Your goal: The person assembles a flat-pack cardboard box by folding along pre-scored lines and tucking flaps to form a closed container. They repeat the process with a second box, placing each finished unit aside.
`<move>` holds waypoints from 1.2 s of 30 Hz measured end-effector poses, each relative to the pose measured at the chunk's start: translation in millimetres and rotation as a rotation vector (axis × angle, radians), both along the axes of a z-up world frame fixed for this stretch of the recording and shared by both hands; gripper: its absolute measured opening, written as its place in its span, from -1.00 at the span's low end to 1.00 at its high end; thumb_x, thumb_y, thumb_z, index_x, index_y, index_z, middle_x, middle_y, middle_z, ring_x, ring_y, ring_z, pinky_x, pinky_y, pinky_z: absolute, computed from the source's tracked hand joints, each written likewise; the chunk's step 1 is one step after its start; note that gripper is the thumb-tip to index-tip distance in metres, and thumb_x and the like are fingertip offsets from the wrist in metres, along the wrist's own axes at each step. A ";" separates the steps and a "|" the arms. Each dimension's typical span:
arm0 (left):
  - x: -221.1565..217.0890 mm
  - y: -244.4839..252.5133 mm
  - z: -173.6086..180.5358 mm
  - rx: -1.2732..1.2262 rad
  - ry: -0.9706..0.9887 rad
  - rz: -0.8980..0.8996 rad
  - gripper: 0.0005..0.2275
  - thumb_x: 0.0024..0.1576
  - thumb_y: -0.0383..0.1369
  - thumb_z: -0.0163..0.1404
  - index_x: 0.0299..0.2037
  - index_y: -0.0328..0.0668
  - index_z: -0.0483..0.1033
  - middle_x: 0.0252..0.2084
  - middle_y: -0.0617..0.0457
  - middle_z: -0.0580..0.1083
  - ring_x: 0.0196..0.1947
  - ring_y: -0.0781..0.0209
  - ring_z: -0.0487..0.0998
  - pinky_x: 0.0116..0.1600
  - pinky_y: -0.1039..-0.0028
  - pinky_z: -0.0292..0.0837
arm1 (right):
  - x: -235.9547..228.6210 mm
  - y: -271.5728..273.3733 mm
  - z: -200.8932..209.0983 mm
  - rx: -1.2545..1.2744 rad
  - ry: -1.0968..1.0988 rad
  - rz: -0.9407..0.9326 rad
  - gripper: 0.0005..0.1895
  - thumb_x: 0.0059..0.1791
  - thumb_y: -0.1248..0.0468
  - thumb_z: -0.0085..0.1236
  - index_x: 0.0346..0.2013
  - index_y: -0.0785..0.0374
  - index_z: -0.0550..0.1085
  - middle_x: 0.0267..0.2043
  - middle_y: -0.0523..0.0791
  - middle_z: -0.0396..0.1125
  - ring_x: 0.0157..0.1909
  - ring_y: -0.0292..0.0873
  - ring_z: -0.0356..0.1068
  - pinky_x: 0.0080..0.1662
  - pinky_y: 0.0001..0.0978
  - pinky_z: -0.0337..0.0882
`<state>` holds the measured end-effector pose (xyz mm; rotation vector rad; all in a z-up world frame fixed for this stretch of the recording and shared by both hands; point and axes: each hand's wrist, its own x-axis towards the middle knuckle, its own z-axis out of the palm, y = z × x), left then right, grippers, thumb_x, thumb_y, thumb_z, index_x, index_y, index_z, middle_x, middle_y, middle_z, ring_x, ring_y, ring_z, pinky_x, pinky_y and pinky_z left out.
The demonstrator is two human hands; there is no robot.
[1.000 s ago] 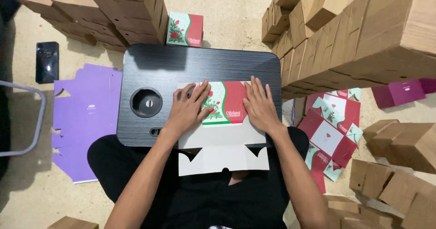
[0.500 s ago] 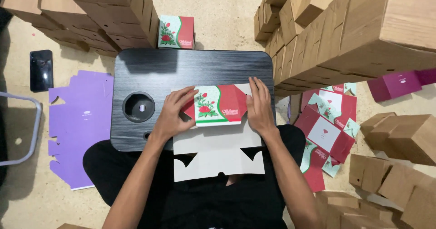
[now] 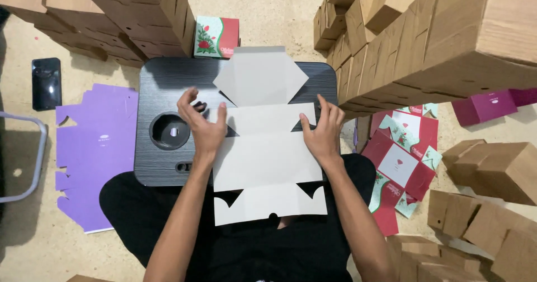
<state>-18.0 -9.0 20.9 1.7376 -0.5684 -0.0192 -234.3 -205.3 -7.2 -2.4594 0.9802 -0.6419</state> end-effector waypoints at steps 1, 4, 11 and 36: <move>-3.2 1.8 5.9 0.100 -0.123 -0.057 -0.46 0.13 -0.20 0.14 0.28 -0.10 0.23 0.19 -0.08 0.16 0.22 -0.08 0.09 0.06 0.19 0.58 | -0.2 0.9 0.2 0.014 0.011 -0.030 -0.34 0.07 0.01 0.14 0.39 0.21 0.22 -0.03 -0.09 0.15 0.15 0.03 0.07 0.25 0.04 0.06; 0.4 0.2 -15.5 0.372 -0.561 -0.472 -0.43 0.01 0.14 0.03 0.22 0.19 0.37 0.33 0.08 0.31 0.32 -0.03 0.28 0.32 0.13 0.23 | 1.7 2.1 1.7 -0.011 -0.007 -0.008 -0.36 0.06 0.07 0.17 0.37 0.19 0.21 -0.11 -0.12 0.17 0.06 0.02 0.11 0.18 -0.01 0.06; -22.2 -18.6 36.4 0.905 -0.677 -0.898 -0.19 0.00 0.43 -0.51 0.41 0.33 0.22 0.53 0.16 0.13 0.51 -0.01 0.07 0.45 0.09 0.03 | 1.8 7.4 10.8 -0.053 0.006 -0.054 -0.39 0.07 0.09 0.15 0.36 0.18 0.24 -0.02 -0.10 0.21 0.10 0.02 0.10 0.19 0.01 0.00; -21.6 -23.8 37.0 0.974 -0.670 -0.886 -0.21 0.02 0.44 -0.57 0.45 0.44 0.12 0.57 0.27 0.01 0.54 0.12 -0.01 0.39 0.11 0.00 | 6.0 -4.0 1.2 -0.035 0.194 0.029 -0.55 0.16 -0.17 -0.20 0.25 -0.11 0.37 -0.02 -0.17 0.07 0.12 -0.03 0.13 0.25 0.04 -0.06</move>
